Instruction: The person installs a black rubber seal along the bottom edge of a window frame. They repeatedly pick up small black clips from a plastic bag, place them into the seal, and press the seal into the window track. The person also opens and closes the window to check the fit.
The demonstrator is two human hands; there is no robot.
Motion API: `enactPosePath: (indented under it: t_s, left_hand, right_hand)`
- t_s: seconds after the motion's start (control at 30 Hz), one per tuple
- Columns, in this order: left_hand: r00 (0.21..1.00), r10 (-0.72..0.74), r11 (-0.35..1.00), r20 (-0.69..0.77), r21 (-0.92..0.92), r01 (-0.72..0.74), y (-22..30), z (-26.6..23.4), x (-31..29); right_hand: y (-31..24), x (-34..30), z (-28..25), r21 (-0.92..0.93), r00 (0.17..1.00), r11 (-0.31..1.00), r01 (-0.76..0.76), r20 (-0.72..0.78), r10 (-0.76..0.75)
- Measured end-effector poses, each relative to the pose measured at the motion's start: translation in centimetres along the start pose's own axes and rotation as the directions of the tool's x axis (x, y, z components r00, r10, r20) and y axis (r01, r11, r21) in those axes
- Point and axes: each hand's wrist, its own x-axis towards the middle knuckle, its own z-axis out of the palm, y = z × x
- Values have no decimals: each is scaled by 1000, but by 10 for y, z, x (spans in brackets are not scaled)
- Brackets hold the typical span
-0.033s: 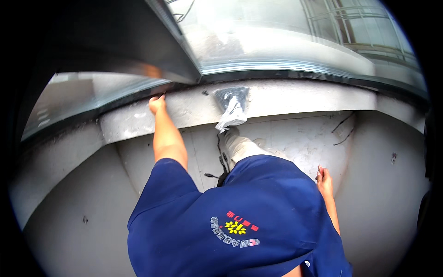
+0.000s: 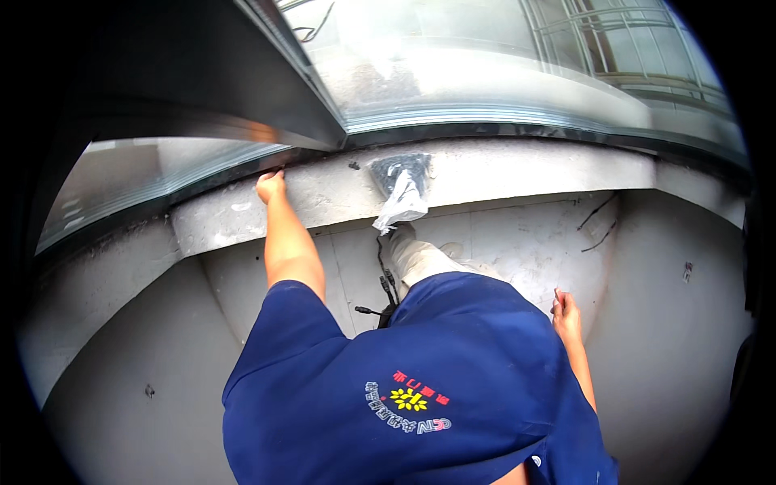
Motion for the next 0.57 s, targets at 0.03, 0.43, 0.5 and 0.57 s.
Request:
enactPosePath:
  t_s: [0.03,0.43,0.5,0.57]
  left_hand:
    - [998,58,998,-3,38,-58,2,1,-3]
    - [894,447,875,15,-213,-434,0,21,-60]
    - [918,324,833,229,-529,-163,-3,34,-76]
    - [877,261,792,403,-609,44,-4,34,-84]
  right_hand:
    - [-2,-1,-2,-21,1000,1000,3,1,-3]
    - [-1,7,22,22,998,999,43,34,-43]
    - [1,10,26,35,997,998,53,46,-54]
    - [2,11,29,45,997,998,51,53,-53]
